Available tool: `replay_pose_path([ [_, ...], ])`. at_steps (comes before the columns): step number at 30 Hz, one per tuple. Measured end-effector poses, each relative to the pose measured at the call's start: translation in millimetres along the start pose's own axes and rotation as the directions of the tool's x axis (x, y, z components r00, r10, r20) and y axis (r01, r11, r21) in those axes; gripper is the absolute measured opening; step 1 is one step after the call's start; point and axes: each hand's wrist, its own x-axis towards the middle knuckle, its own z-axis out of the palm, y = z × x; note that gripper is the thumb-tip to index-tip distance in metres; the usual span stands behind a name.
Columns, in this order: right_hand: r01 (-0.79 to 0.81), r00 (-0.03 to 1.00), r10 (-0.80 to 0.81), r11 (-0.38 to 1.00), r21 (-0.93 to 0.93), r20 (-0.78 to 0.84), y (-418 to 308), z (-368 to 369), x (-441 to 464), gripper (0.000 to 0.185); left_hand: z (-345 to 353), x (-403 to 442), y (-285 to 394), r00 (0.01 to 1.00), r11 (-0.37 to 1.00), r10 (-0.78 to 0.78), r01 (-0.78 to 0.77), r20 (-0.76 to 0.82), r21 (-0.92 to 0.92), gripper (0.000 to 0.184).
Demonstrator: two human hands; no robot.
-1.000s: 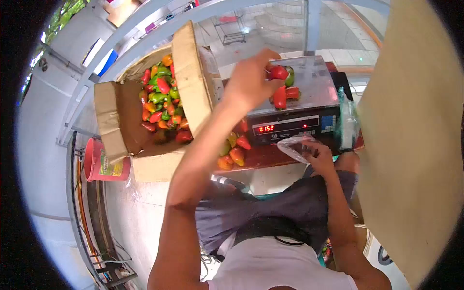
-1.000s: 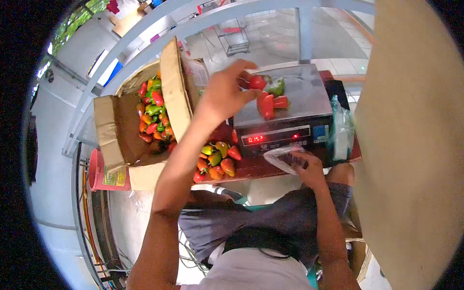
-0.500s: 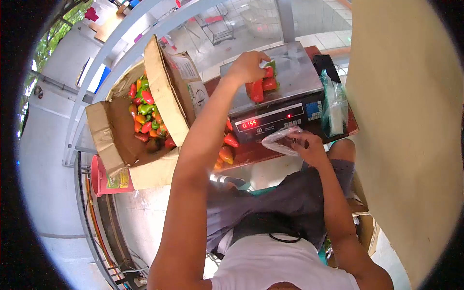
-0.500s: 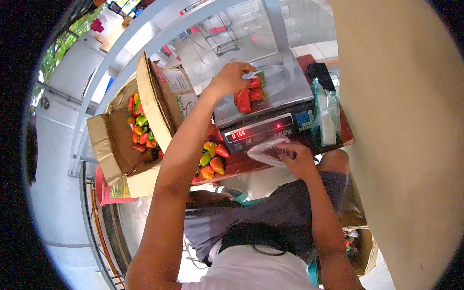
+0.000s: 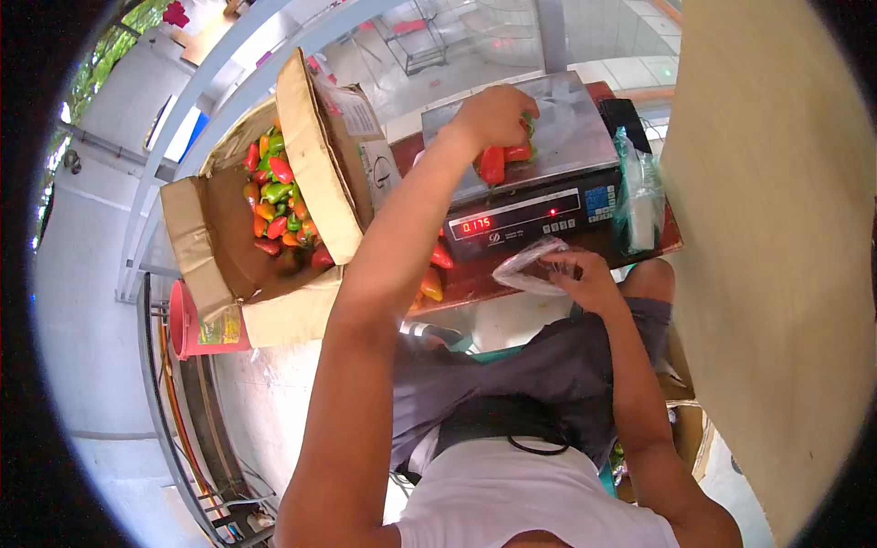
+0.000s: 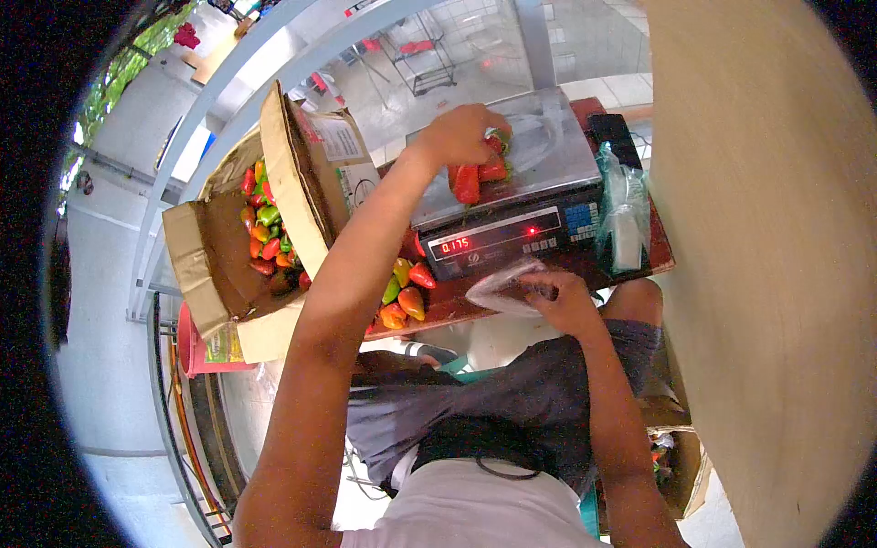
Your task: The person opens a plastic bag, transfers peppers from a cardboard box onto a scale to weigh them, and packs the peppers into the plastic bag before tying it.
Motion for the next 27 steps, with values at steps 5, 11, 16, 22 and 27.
replay_pose_path([
  [5,0.067,0.995,-0.065,0.998,0.022,-0.079,8.2,3.3,2.0,0.041,16.8,5.2,25.7,0.986,0.940,-0.094,0.042,0.138,0.339,0.033],
  [11,0.085,0.989,-0.084,0.996,0.002,-0.121,17.9,2.2,1.4,0.048,34.9,18.4,41.5,0.995,0.898,0.011,-0.055,0.104,0.437,0.030],
  [16,0.073,0.985,-0.076,0.997,-0.022,-0.156,16.3,3.2,-0.3,0.050,37.6,18.5,39.3,0.990,0.950,0.082,-0.112,0.112,0.292,0.025],
  [22,0.039,0.992,-0.041,0.999,-0.022,-0.116,5.3,1.0,2.4,0.049,34.3,6.5,42.1,0.999,0.988,0.026,-0.020,-0.037,0.153,0.027],
  [27,0.001,0.990,-0.004,1.000,-0.022,-0.140,7.5,-0.8,0.3,0.052,25.5,-53.6,105.1,0.901,0.848,0.099,-0.299,-0.422,-0.438,0.038],
])
